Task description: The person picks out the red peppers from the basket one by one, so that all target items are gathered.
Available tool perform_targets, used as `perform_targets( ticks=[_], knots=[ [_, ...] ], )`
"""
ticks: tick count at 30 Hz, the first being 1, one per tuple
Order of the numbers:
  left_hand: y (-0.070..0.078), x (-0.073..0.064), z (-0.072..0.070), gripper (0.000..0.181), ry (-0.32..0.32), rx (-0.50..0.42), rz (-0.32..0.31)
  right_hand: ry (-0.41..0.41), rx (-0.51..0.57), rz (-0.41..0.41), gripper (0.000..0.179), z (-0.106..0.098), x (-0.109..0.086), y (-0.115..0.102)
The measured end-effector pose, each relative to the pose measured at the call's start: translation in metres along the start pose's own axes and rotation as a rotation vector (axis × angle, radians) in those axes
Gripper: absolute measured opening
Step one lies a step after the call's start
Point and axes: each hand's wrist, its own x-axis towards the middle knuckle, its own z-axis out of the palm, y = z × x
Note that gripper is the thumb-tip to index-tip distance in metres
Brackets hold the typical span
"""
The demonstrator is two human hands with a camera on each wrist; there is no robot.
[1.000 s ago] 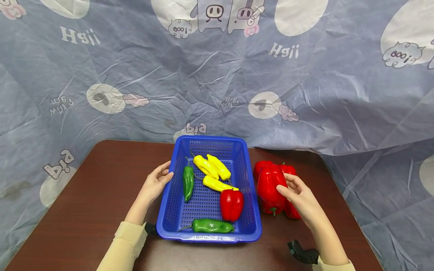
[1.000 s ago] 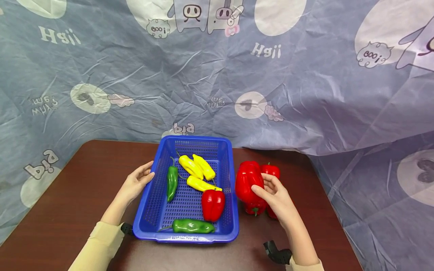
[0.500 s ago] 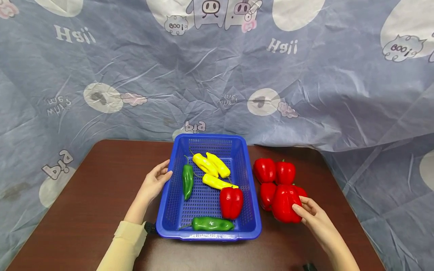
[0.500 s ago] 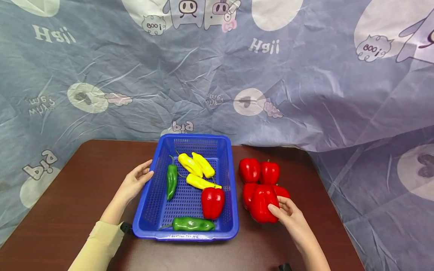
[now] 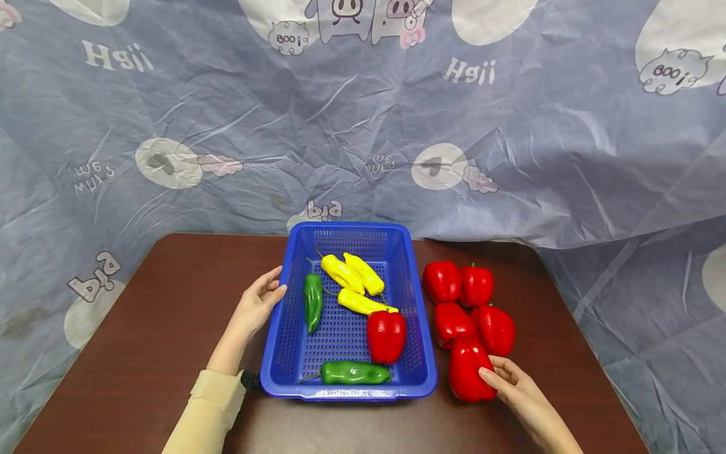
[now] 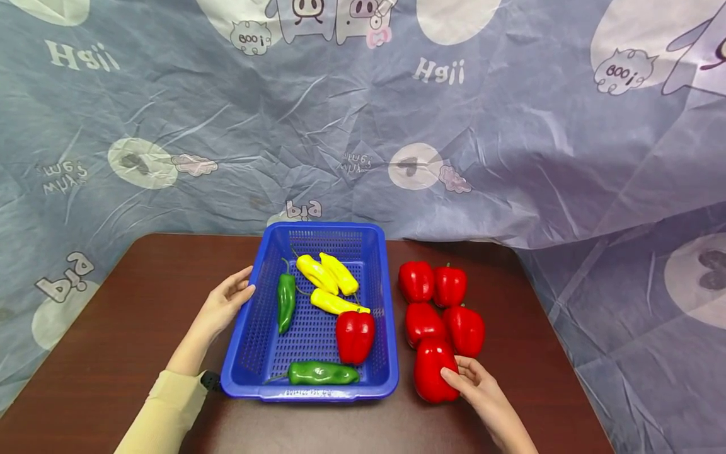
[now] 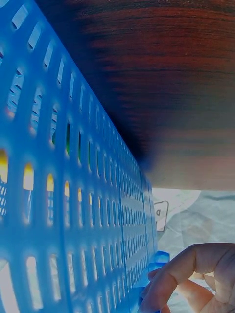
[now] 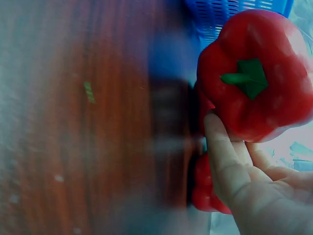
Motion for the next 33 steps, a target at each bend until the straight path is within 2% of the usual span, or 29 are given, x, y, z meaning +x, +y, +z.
perform_targets(
  ticks=[11, 27, 33],
  knots=[
    [-0.002, 0.001, -0.002, 0.054, 0.000, -0.014, -0.021, 0.026, -0.070, 0.029, 0.050, 0.006, -0.001, 0.008],
    [-0.003, 0.002, -0.001, 0.054, -0.001, -0.027, -0.017, 0.044, -0.072, 0.087, 0.055, 0.008, 0.002, 0.013],
    [-0.002, 0.002, 0.000, 0.053, 0.000, -0.026, -0.017, 0.050, -0.099, 0.084, 0.058, 0.009, 0.001, 0.016]
  ],
)
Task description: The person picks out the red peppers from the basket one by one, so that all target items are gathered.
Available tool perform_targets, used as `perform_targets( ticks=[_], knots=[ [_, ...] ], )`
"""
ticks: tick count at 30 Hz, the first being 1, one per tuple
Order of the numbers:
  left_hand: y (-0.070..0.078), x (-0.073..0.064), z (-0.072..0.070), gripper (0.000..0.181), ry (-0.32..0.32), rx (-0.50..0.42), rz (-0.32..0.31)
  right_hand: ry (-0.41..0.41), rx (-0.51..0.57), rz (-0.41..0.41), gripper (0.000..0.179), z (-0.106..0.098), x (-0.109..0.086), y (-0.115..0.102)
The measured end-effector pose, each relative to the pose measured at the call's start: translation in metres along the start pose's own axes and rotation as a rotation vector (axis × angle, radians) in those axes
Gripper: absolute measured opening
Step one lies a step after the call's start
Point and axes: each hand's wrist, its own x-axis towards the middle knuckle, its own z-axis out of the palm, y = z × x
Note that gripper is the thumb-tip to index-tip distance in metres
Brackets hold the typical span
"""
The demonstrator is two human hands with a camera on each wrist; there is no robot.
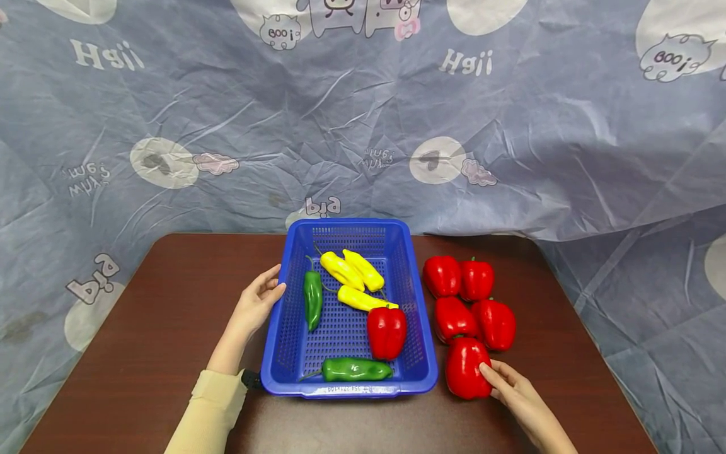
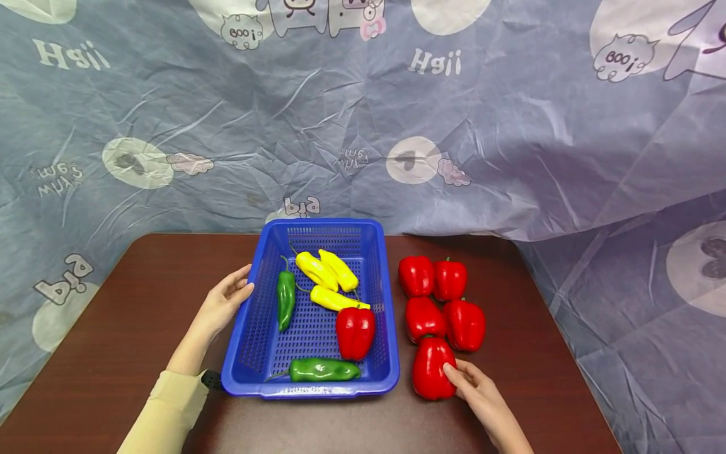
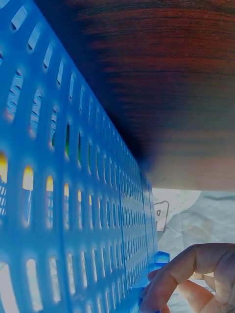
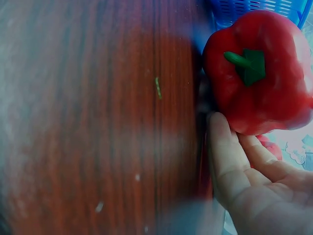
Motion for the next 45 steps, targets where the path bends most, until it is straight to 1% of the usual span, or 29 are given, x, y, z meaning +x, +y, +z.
perform_targets(
  ticks=[5, 11, 16, 19, 24, 29, 32, 35, 40, 45],
  knots=[
    [0.000, 0.000, 0.000, 0.053, 0.004, -0.005, 0.003, 0.012, -0.046, 0.027, 0.064, -0.001, 0.001, 0.000],
    [0.000, 0.000, 0.000, 0.053, -0.005, -0.015, 0.006, 0.028, -0.114, 0.021, 0.064, -0.002, 0.002, 0.002],
    [-0.002, 0.000, 0.000, 0.053, -0.011, -0.019, 0.010, 0.061, -0.100, 0.035, 0.062, 0.000, 0.003, 0.001],
    [-0.002, 0.001, 0.000, 0.053, -0.008, -0.013, 0.014, 0.074, -0.114, 0.035, 0.062, -0.001, 0.004, 0.001],
    [-0.002, 0.001, 0.000, 0.053, 0.001, -0.001, 0.018, 0.077, -0.134, 0.045, 0.064, -0.002, 0.005, 0.001],
    [-0.003, 0.002, -0.001, 0.054, 0.002, 0.000, 0.016, 0.059, -0.141, 0.056, 0.070, -0.004, 0.004, 0.000],
    [-0.002, 0.002, -0.001, 0.054, 0.004, -0.002, 0.014, 0.065, -0.129, 0.035, 0.070, -0.007, 0.002, -0.001],
    [-0.002, 0.002, -0.001, 0.054, 0.005, -0.004, 0.013, 0.077, -0.085, 0.011, 0.067, -0.012, 0.000, -0.001],
    [-0.002, 0.002, -0.001, 0.054, 0.005, -0.009, 0.009, 0.096, -0.017, -0.080, 0.061, -0.027, -0.005, -0.003],
    [-0.002, 0.002, 0.000, 0.055, 0.003, -0.013, 0.021, 0.122, -0.034, -0.182, 0.057, -0.044, -0.010, -0.010]
  ],
)
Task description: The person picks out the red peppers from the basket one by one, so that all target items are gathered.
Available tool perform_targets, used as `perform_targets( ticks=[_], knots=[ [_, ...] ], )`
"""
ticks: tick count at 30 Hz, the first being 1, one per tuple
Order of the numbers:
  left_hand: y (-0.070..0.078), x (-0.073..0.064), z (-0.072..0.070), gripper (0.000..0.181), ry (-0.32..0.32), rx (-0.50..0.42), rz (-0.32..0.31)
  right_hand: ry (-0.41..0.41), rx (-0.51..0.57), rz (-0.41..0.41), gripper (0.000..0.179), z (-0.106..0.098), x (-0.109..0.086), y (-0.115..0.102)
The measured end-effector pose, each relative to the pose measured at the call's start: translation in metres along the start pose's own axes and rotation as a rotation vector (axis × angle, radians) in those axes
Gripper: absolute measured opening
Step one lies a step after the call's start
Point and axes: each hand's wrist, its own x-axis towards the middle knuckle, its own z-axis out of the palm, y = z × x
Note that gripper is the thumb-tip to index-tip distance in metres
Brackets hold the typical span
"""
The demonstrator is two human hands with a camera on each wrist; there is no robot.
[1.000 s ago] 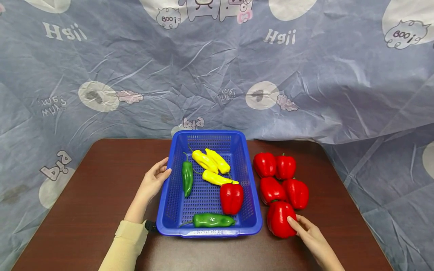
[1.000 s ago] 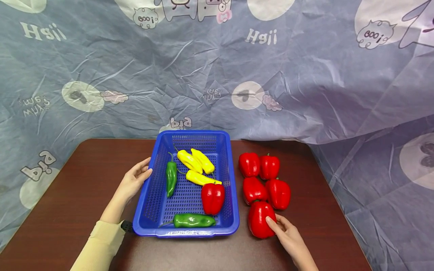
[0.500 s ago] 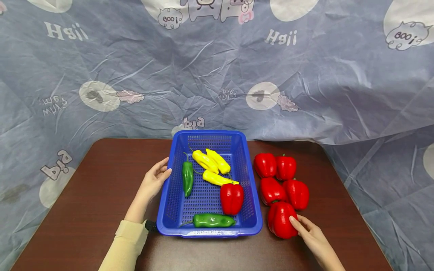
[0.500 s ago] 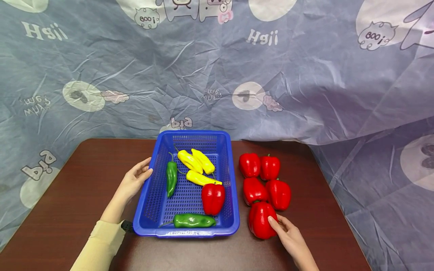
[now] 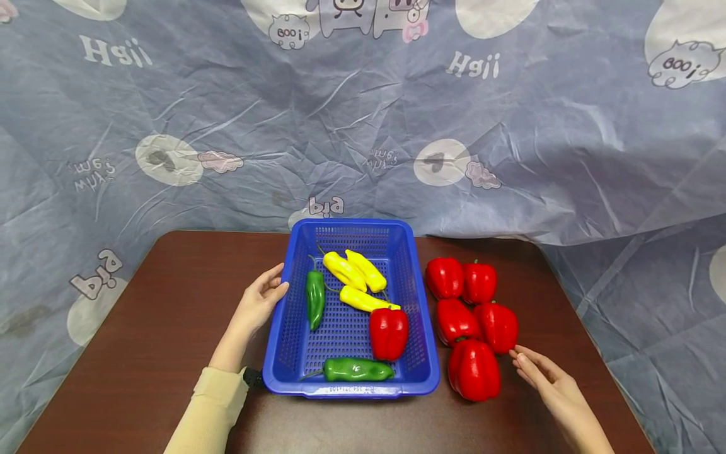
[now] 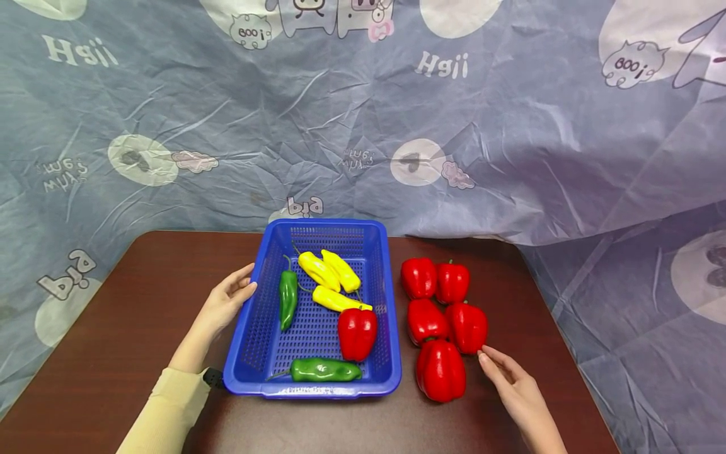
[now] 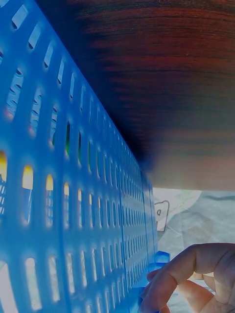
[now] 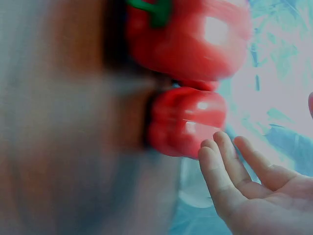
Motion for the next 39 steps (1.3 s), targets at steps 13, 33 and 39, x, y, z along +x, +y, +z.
perform_targets(
  ticks=[13, 33, 39],
  knots=[
    [-0.001, -0.002, -0.002, 0.055, -0.007, 0.000, -0.002, 0.025, -0.194, -0.113, 0.051, -0.016, 0.012, -0.065],
    [-0.001, -0.002, -0.001, 0.054, 0.002, -0.010, 0.006, -0.158, -0.132, -0.401, 0.047, 0.044, 0.049, -0.166],
    [0.000, -0.001, -0.001, 0.054, -0.002, -0.009, 0.007, -0.213, -0.153, -0.393, 0.051, 0.062, 0.063, -0.185]
  ],
)
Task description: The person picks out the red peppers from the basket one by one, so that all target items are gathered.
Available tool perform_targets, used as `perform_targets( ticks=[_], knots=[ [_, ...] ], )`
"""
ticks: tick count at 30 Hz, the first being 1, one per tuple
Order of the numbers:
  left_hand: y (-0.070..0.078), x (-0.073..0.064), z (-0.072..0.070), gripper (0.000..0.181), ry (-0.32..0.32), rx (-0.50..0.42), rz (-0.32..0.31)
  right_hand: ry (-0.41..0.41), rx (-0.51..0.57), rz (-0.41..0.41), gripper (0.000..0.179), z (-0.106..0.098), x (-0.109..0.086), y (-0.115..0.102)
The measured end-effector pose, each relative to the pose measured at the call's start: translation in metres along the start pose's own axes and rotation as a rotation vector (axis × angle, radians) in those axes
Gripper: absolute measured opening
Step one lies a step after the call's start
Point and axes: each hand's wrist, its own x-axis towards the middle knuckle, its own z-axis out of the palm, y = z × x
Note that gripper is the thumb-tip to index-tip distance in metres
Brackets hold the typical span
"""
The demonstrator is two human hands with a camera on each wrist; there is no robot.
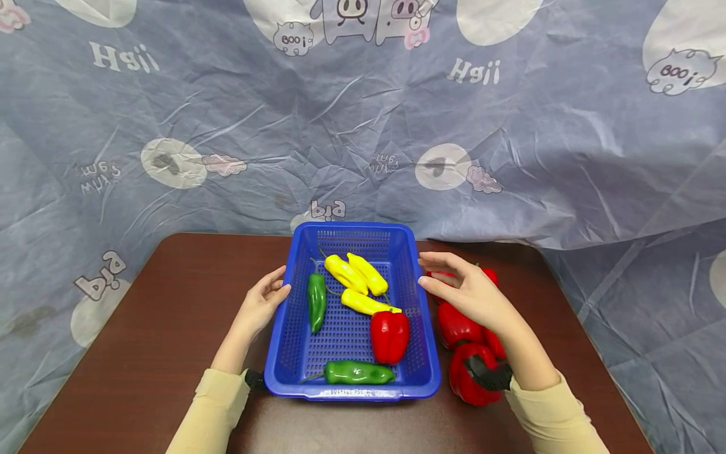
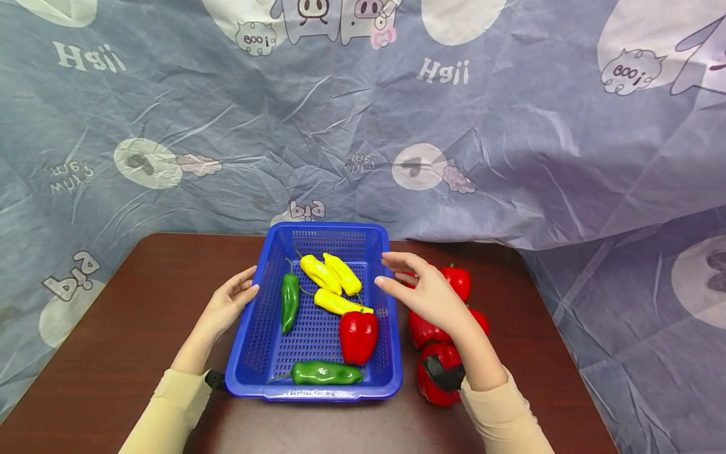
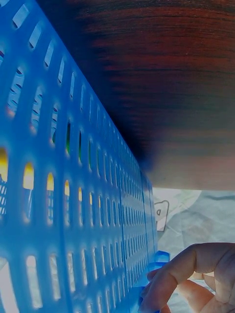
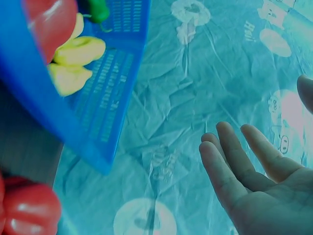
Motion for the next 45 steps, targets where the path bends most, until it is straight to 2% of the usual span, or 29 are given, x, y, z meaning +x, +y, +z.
perform_targets(
  ticks=[5, 13, 24, 32, 39, 45],
  knots=[
    [0.000, -0.001, 0.001, 0.053, 0.006, 0.004, -0.003, -0.049, 0.031, -0.020, 0.054, 0.012, 0.016, -0.007],
    [-0.001, -0.002, 0.002, 0.053, 0.003, -0.018, -0.015, -0.105, 0.073, 0.008, 0.055, 0.034, 0.038, -0.008],
    [-0.004, -0.001, 0.002, 0.054, -0.006, -0.031, -0.023, -0.158, 0.111, 0.055, 0.060, 0.057, 0.050, 0.003],
    [-0.002, -0.001, 0.002, 0.055, -0.004, -0.015, -0.021, -0.228, -0.032, 0.049, 0.070, 0.069, 0.053, 0.011],
    [0.001, -0.001, 0.002, 0.055, -0.006, -0.019, -0.028, -0.265, -0.232, 0.062, 0.078, 0.077, 0.056, 0.011],
    [0.001, -0.001, 0.001, 0.054, 0.003, -0.023, -0.021, -0.344, -0.331, 0.092, 0.080, 0.084, 0.059, 0.013]
  ],
)
